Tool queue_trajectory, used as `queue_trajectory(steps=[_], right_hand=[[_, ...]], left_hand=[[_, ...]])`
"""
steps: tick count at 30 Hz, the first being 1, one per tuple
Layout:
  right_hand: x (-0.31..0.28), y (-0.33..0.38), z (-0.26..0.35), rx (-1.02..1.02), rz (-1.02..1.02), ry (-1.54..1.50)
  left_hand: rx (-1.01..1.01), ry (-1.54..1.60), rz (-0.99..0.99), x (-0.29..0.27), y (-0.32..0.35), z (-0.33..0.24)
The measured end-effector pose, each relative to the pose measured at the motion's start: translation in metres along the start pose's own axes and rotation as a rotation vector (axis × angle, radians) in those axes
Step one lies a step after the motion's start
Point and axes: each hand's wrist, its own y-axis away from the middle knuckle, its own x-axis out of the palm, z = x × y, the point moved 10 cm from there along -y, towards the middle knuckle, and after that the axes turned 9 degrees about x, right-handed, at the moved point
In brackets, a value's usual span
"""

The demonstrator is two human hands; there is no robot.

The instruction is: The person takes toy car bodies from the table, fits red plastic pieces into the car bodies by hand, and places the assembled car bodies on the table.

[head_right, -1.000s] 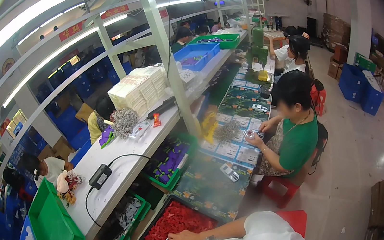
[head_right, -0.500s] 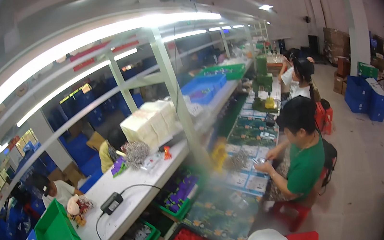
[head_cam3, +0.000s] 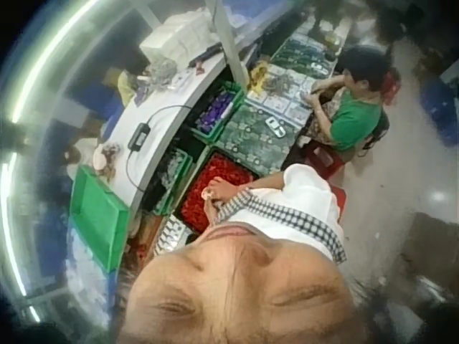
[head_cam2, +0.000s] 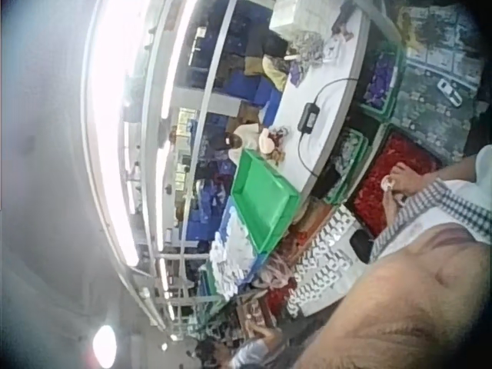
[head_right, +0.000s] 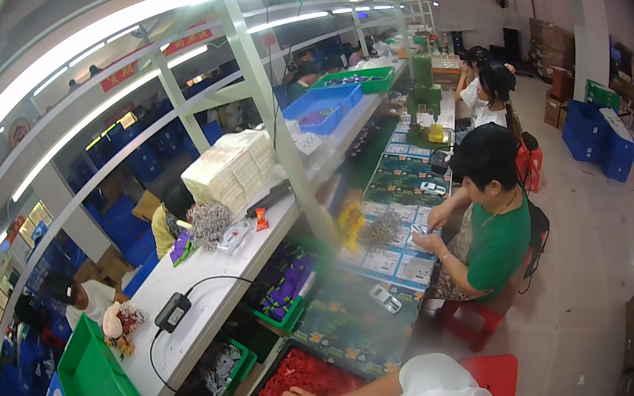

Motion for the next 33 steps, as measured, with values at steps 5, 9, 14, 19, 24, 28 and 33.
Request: queue_trajectory(steps=[5, 9, 14, 19, 24, 28, 33], right_hand=[[0.001, 0.004, 0.007, -0.066, -0.028, -0.045], [-0.002, 0.008, 0.012, -0.092, -0.042, -0.062], [0.004, 0.007, 0.007, -0.047, 0.054, -0.045], [-0.024, 0.004, -0.003, 0.027, -0.102, -0.063], [-0.027, 0.005, -0.001, -0.037, -0.120, -0.044], [-0.028, 0.003, 0.001, -0.033, -0.119, -0.034], [-0.037, -0.002, -0.005, 0.051, -0.174, -0.062]], left_hand=[[-0.031, 0.003, -0.016, -0.001, 0.011, 0.005], [-0.026, 0.014, -0.017, 0.007, 0.009, 0.001], [-0.012, 0.024, -0.004, 0.021, 0.002, -0.007], [0.024, 0.035, 0.006, 0.034, -0.013, -0.024], [0.015, 0.027, 0.021, 0.039, -0.012, -0.027], [0.013, 0.030, 0.022, 0.041, -0.013, -0.032], [-0.012, 0.042, -0.003, 0.034, -0.001, -0.026]])
